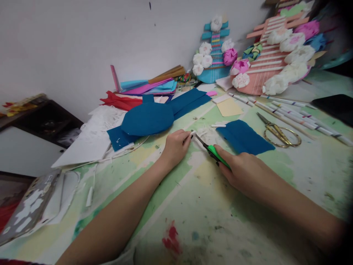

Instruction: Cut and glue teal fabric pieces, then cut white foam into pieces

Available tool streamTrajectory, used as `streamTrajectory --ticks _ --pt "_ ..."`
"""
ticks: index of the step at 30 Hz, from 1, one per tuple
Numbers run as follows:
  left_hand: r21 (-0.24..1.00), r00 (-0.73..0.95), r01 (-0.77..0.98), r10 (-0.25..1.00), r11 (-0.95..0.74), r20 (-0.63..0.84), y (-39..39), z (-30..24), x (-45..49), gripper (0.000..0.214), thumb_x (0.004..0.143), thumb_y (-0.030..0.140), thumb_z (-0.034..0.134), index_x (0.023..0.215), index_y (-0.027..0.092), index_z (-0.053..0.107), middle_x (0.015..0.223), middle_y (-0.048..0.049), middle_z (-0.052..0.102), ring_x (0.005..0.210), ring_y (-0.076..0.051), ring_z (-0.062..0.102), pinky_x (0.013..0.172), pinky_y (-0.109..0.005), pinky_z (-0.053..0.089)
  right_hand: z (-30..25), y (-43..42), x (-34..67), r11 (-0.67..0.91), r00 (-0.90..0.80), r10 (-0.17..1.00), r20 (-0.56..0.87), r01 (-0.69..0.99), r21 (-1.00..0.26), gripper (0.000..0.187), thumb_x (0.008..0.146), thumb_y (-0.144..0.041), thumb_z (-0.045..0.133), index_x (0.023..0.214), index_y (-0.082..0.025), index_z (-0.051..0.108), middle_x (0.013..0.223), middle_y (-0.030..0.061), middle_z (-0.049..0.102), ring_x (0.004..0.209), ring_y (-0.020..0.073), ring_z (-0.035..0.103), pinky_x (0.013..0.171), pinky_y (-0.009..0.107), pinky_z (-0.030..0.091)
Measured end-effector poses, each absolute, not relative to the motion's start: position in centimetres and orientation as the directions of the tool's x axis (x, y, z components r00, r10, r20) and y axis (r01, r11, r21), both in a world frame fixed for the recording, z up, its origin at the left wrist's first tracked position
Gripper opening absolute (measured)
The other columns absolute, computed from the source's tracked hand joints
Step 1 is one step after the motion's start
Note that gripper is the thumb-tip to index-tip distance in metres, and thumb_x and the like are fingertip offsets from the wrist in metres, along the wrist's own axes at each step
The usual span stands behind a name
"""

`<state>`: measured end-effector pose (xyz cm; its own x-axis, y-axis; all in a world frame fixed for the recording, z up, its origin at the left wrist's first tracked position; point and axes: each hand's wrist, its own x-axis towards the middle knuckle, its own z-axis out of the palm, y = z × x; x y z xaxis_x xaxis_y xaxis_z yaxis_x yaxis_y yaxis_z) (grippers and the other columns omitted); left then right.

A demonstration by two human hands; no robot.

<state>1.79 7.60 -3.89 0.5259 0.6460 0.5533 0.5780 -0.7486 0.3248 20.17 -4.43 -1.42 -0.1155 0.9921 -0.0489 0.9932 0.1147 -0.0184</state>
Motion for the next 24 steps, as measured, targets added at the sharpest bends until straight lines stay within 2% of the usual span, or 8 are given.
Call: streamTrajectory --ticks 9,20,24 --pt "0.345 0.516 0.584 0.664 -0.735 0.542 7.5 -3.9 1.8 0.022 0.088 0.017 0.048 0.077 0.016 0.067 0.075 -0.0062 0.068 0.070 -0.016 0.061 0.065 -0.027 0.044 -1.4 -4.6 20.4 0.127 -0.130 0.991 -0.044 0.989 -0.071 0.048 0.090 -0.029 0.036 0.134 -0.019 0.050 0.054 0.0017 0.049 0.043 0.0150 0.037 0.048 0.029 0.012" --pt "0.330 0.530 0.592 0.664 -0.735 0.527 7.6 -3.9 1.8 0.021 0.088 0.016 0.049 0.076 0.015 0.066 0.075 -0.0064 0.068 0.071 -0.016 0.061 0.067 -0.026 0.042 -0.5 -3.5 19.6 0.081 -0.082 0.989 -0.125 0.997 -0.010 0.052 0.092 -0.029 0.037 0.144 -0.023 0.042 0.065 0.0081 0.062 0.054 0.0211 0.053 0.048 0.030 0.015" --pt "0.320 0.531 0.605 0.669 -0.729 0.521 7.5 -3.8 1.9 0.022 0.088 0.018 0.049 0.074 0.016 0.066 0.073 -0.0058 0.067 0.068 -0.016 0.060 0.064 -0.026 0.041 -0.3 -3.1 19.4 0.069 -0.072 0.989 -0.133 0.997 -0.021 0.052 0.092 -0.030 0.039 0.143 -0.024 0.042 0.069 0.0094 0.064 0.056 0.0213 0.055 0.048 0.029 0.017"
